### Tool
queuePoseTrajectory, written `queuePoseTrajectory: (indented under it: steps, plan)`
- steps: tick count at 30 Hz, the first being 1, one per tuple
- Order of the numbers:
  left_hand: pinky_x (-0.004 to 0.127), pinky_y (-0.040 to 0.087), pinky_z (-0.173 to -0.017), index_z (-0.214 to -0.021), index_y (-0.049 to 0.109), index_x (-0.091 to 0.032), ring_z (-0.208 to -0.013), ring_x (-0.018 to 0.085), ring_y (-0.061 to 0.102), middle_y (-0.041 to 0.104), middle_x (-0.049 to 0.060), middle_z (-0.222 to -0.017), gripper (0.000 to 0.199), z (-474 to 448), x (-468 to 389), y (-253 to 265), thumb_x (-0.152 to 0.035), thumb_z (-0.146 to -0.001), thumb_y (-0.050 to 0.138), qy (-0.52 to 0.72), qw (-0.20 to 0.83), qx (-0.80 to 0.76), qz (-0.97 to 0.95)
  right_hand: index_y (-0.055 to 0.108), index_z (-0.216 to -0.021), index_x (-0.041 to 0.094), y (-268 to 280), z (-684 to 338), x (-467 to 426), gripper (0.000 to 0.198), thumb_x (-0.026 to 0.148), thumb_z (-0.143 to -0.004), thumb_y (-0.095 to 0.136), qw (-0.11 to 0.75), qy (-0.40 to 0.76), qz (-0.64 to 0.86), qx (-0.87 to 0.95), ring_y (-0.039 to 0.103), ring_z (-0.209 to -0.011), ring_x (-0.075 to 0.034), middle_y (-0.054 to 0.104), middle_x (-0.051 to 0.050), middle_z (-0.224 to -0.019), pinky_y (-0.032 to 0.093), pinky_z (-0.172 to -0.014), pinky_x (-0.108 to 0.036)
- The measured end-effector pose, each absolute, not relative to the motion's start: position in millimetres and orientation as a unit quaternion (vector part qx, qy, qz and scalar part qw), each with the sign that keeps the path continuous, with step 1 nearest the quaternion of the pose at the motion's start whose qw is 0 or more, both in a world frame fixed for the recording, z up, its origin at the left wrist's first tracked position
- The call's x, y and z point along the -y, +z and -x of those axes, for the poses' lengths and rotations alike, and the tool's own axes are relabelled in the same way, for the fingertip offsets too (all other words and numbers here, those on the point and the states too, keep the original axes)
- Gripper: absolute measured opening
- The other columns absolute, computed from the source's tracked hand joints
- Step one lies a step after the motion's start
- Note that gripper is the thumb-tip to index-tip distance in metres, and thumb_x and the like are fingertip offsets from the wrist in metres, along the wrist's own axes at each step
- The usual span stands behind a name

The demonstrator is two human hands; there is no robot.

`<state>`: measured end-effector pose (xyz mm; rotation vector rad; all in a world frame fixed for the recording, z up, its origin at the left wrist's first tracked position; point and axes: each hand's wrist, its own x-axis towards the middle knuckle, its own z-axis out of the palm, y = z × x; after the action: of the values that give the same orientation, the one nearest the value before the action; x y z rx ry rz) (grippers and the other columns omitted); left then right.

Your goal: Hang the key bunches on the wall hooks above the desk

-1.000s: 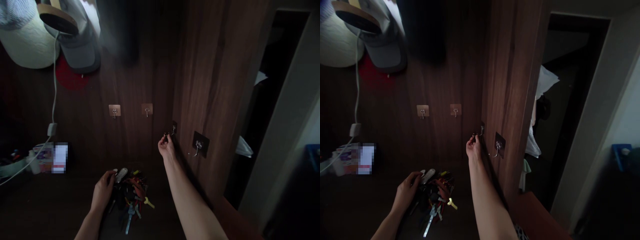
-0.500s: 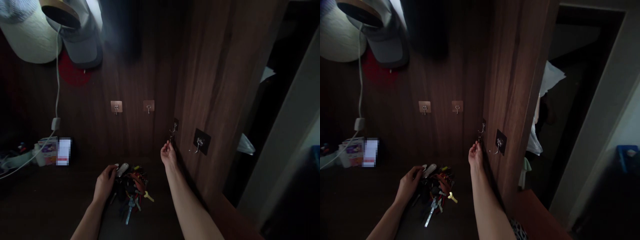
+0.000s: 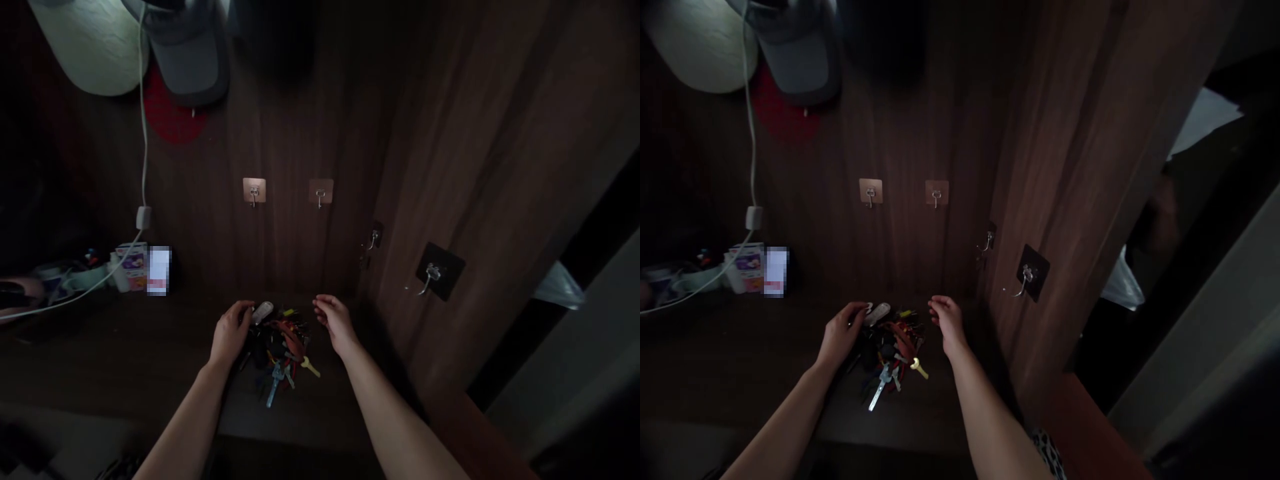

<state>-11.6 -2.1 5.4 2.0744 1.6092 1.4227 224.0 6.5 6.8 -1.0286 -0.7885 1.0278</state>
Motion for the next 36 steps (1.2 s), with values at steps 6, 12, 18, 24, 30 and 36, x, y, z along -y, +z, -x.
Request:
queuePoseTrajectory:
  steps: [6,12,18,24,30,36]
  plan:
    - [0.034,0.044,-0.087,-0.102,0.062,-0.021,-0.097,0.02,0.06,0.067,0.006,-0.102,0.029,1.8,19.2,14.0,-0.034,-0.088,0.041,0.442,0.013,-0.47,-0.764,0.064,-0.061,0.022,-1.0,-234.2,-10.3,0.002,0.019,-0.06,0.064,0.617,0.292,0.511,0.523,0.056,-0.064,-0.014,0.063,0.002,-0.061,0.042,-0.064,-0.025]
    - [0.037,0.037,-0.098,-0.118,0.056,-0.027,-0.114,0.02,0.051,0.06,0.004,-0.12,0.034,-27.8,38.6,23.0,-0.036,-0.086,0.048,0.302,0.037,-0.317,-0.898,0.069,-0.077,0.027,-4.0,-229.1,-6.0,0.017,0.017,-0.07,0.057,0.516,0.248,0.508,0.644,0.058,-0.077,-0.017,0.067,0.001,-0.078,0.041,-0.076,-0.029]
    - [0.036,0.037,-0.095,-0.088,0.065,-0.024,-0.108,0.02,0.053,0.067,0.002,-0.101,0.025,-34.2,36.7,20.0,-0.038,-0.088,0.044,0.26,0.047,-0.325,-0.908,0.069,-0.079,0.032,-2.6,-223.8,5.4,0.016,0.02,-0.073,0.06,0.364,0.139,0.586,0.71,0.053,-0.095,-0.022,0.067,0.0,-0.094,0.034,-0.085,-0.036]
    - [0.035,0.041,-0.086,-0.083,0.065,-0.021,-0.093,0.02,0.058,0.067,0.005,-0.09,0.032,-22.9,29.4,19.4,-0.037,-0.09,0.038,0.286,0.001,-0.401,-0.87,0.069,-0.075,0.031,-5.6,-232.4,3.1,0.013,0.02,-0.07,0.063,0.388,0.147,0.61,0.675,0.054,-0.092,-0.022,0.066,0.0,-0.09,0.035,-0.085,-0.036]
    - [0.037,0.041,-0.079,-0.069,0.063,-0.02,-0.089,0.024,0.059,0.068,0.007,-0.082,0.034,-16.0,20.6,13.5,-0.032,-0.089,0.039,0.287,-0.074,-0.517,-0.803,0.068,-0.066,0.029,-10.7,-241.9,-3.8,0.007,0.023,-0.069,0.065,0.455,0.185,0.604,0.628,0.056,-0.087,-0.02,0.066,-0.001,-0.079,0.037,-0.084,-0.032]
    - [0.039,0.038,-0.085,-0.076,0.064,-0.022,-0.091,0.025,0.06,0.07,0.007,-0.086,0.029,-10.8,15.4,6.5,-0.032,-0.087,0.04,0.294,-0.128,-0.569,-0.757,0.068,-0.066,0.029,-6.9,-246.5,-5.0,0.011,0.022,-0.071,0.062,0.482,0.176,0.595,0.619,0.055,-0.088,-0.021,0.065,-0.001,-0.078,0.036,-0.087,-0.033]
